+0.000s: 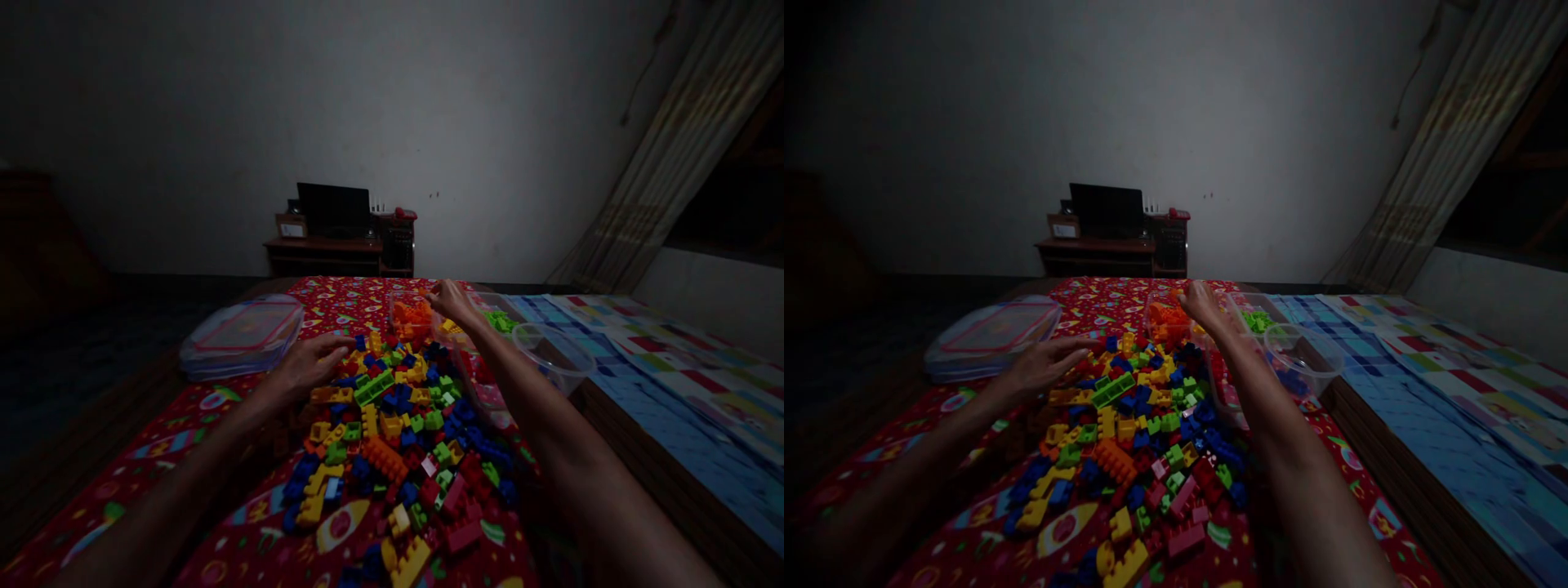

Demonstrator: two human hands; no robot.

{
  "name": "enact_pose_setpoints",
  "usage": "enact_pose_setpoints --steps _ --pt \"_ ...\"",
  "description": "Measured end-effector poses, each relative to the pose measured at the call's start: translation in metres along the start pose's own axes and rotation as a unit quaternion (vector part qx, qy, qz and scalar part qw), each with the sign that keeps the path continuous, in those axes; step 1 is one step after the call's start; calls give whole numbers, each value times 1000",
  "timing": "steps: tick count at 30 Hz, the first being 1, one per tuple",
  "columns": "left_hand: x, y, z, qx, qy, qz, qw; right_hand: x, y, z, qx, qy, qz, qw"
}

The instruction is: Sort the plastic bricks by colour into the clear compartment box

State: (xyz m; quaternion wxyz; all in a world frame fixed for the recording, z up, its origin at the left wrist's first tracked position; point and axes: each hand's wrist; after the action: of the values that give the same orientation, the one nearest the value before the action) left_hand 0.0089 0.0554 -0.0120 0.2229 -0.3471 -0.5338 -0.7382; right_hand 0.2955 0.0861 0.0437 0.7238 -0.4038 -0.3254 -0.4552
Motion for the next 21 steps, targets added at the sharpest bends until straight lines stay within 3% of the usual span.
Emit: enact_pose_setpoints --steps 5,12,16,21 --pt "-4 20 -13 -70 -55 32 995 -10 -11 10 27 -33 28 999" --pt "-25 17 -20 -141 -47 118 982 -8 -49 -59 229 -118 122 959" --pt "-27 18 -19 -122 -42 97 987 -6 -73 -95 276 -176 43 944" --pt "-22 27 -21 -70 -42 46 996 -11 -84 -110 282 -181 -20 942"
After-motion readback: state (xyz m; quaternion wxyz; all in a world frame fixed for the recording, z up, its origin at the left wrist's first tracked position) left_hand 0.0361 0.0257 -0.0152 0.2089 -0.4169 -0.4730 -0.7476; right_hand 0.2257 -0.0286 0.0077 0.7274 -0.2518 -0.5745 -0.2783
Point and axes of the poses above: each hand's wrist, its own z-axis towards the middle knuckle, its own x-axis out of the back of the hand, y = z × x, and after that the axes turned 13 degrees about x, right-handed
